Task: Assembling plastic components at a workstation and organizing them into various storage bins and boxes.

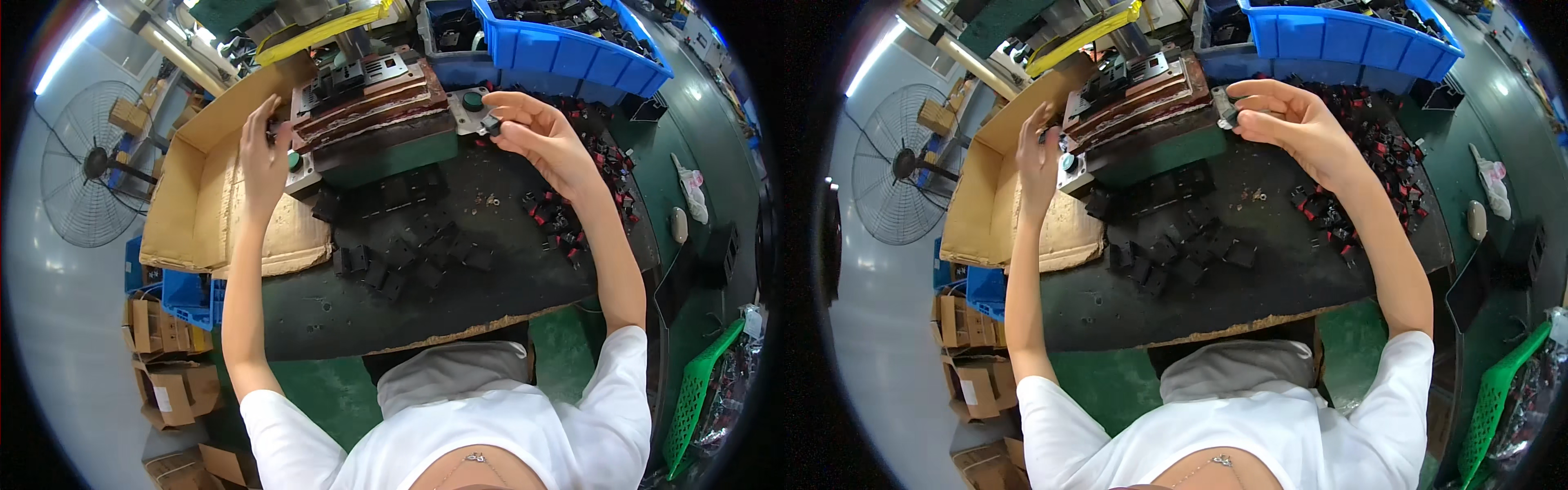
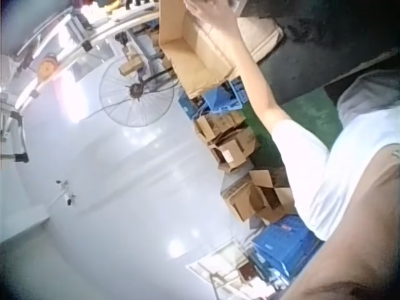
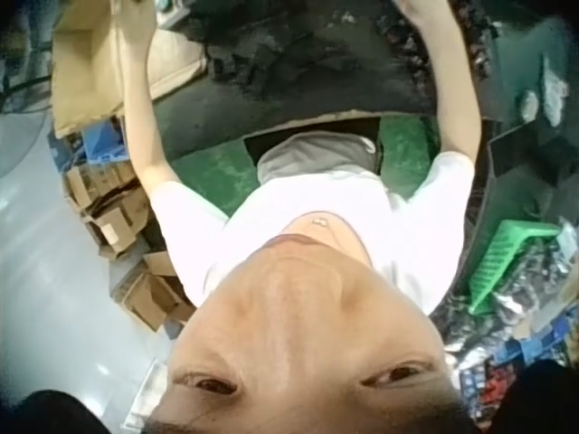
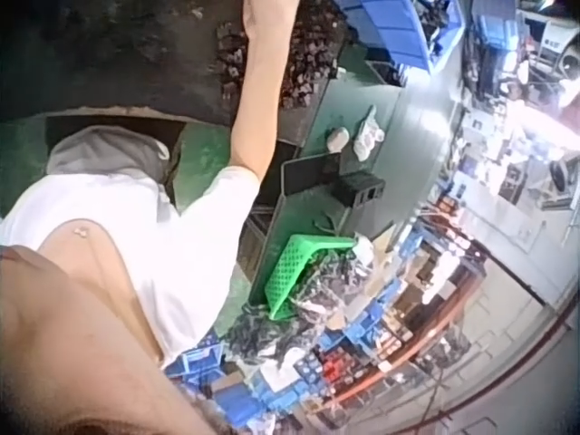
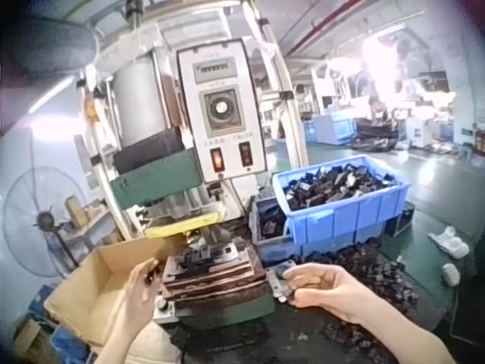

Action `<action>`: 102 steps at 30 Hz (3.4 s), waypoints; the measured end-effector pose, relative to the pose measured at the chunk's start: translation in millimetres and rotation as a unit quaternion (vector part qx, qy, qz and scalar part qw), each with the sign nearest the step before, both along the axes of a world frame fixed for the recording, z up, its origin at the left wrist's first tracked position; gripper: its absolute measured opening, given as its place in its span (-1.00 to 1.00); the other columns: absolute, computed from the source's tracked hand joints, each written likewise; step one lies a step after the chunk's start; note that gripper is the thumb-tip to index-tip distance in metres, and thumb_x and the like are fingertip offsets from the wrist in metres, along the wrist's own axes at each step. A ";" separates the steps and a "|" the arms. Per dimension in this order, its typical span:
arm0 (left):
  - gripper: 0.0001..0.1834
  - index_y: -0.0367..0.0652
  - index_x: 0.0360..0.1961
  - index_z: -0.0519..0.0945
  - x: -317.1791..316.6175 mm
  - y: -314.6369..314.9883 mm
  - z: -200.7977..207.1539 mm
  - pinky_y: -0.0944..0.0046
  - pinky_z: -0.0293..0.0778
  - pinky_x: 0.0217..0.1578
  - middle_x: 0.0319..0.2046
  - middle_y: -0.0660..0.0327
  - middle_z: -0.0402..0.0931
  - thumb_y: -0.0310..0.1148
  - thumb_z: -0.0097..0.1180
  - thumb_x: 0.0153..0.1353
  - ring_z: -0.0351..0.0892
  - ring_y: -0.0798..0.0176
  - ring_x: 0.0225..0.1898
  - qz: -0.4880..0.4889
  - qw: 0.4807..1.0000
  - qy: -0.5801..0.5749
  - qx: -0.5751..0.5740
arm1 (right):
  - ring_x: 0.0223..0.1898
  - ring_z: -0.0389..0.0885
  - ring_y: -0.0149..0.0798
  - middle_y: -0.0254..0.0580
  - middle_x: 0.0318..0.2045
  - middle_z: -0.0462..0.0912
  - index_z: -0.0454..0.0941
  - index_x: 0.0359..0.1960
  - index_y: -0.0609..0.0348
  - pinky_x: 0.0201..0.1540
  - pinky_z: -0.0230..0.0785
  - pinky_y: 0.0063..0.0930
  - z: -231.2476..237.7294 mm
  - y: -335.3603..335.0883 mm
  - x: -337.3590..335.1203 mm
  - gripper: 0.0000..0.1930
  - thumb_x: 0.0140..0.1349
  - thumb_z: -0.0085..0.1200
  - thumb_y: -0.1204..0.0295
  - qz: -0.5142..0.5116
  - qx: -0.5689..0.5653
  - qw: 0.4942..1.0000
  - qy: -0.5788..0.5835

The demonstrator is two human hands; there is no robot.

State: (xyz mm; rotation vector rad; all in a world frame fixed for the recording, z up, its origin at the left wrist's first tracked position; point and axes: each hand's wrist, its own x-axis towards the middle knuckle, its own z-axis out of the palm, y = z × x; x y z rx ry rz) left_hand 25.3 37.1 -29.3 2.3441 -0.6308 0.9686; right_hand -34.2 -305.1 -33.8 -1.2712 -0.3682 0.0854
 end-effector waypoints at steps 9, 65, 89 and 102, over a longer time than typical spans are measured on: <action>-0.60 -0.24 -0.03 0.31 -30.7 26.7 -45.0 0.21 0.32 -0.16 -0.25 0.08 0.45 -0.40 0.02 0.08 0.43 0.11 -0.20 0.012 0.996 0.086 0.011 | -0.39 0.54 -0.41 -0.23 -0.37 0.54 0.45 -0.16 0.23 -0.29 0.39 -0.60 4.7 27.0 -19.9 -0.58 -0.15 0.21 0.61 -0.294 -0.348 0.801 -0.389; -0.73 -0.18 -0.16 0.36 -44.9 34.2 -39.7 -0.03 -0.10 0.14 -0.26 0.13 0.49 -0.34 -0.06 0.11 0.32 0.18 -0.01 0.082 0.977 0.003 0.197 | -0.62 0.50 -0.36 -0.21 -0.62 0.56 0.58 -0.48 0.27 -0.50 0.35 -0.57 56.0 32.9 98.6 -0.88 0.03 0.05 0.47 -0.055 -0.681 0.642 -0.349; -0.88 -0.20 -0.34 0.37 -42.4 31.3 -31.4 -0.07 -0.02 0.09 -0.41 0.14 0.48 -0.38 -0.14 0.15 0.41 0.12 -0.18 0.054 0.989 0.052 0.130 | -0.84 0.30 -0.60 -0.40 -0.85 0.38 0.59 -0.51 0.31 -0.83 0.03 -0.70 49.3 18.8 115.5 -0.82 0.06 0.08 0.41 0.164 -0.679 0.715 -0.030; -0.83 -0.16 -0.41 0.39 -39.2 32.0 -30.8 -0.11 -0.03 0.08 -0.47 0.16 0.46 -0.30 -0.19 0.20 0.41 0.15 -0.21 0.047 0.992 0.066 0.095 | -0.83 0.33 -0.57 -0.37 -0.82 0.42 0.59 -0.43 0.32 -0.82 0.06 -0.70 42.8 6.5 113.6 -0.79 0.04 0.10 0.38 0.154 -0.632 0.759 -0.014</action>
